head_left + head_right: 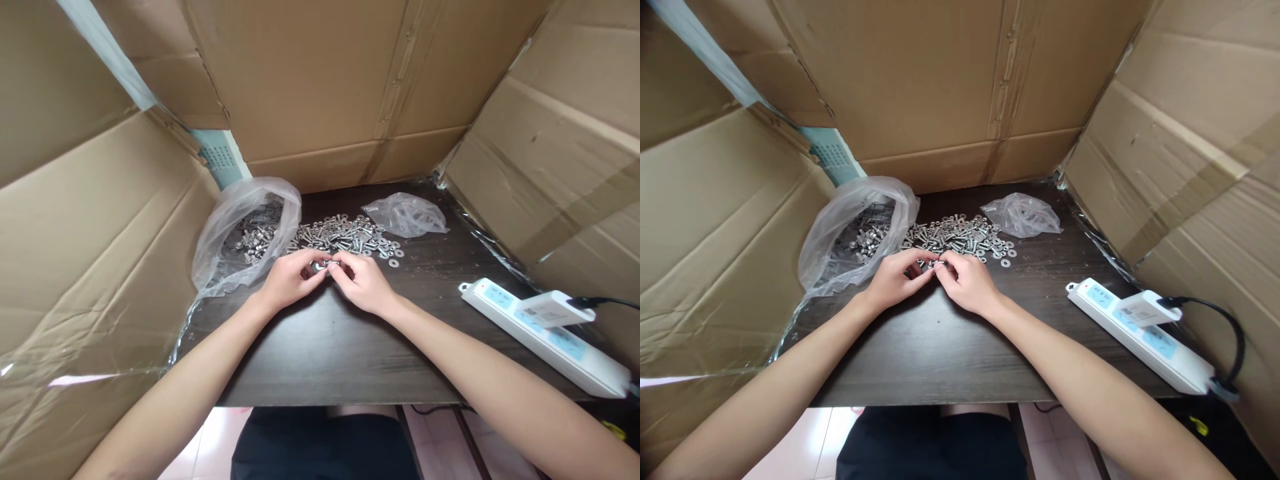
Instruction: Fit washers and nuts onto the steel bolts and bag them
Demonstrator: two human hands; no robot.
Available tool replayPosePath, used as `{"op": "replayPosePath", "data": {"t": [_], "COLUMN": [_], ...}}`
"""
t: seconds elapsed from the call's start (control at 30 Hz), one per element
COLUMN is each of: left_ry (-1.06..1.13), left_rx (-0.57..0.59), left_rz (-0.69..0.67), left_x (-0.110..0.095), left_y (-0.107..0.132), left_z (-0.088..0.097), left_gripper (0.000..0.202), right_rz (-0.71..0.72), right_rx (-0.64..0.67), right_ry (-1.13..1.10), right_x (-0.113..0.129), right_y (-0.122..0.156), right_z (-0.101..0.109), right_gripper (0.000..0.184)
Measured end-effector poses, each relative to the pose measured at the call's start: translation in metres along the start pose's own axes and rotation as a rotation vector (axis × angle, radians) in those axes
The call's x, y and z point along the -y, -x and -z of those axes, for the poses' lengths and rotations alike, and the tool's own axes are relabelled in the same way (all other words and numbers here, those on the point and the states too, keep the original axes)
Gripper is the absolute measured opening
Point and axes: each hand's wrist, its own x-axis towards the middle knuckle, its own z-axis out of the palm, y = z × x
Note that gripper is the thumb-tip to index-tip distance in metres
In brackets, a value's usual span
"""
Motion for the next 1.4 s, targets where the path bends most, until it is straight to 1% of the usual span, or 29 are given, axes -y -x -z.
{"op": "replayPosePath", "data": {"t": [0.67, 0.9, 1.4], "left_ry": [-0.022, -0.022, -0.021], "left_rx": [0.015, 0.019, 0.019], "left_rz": [-0.001, 0.004, -0.012], "left_x": [-0.0009, -0.0006, -0.0010], "left_y": [0.0003, 0.0004, 0.0000], "left_z": [0.0002, -0.0001, 0.0009], "left_gripper": [0.017, 0.017, 0.015], "right_rz": [0.008, 0.012, 0.004], "right_rx": [0.009, -0.006, 0.000], "right_ry": [0.009, 0.004, 0.006], "right_x": [-0.0010, -0.0017, -0.0025], "right_y": [-0.0012, -0.0003, 0.0008], "right_z": [-0.0005, -0.0006, -0.0010], "right_gripper": [0.026, 0.019, 0.018]}}
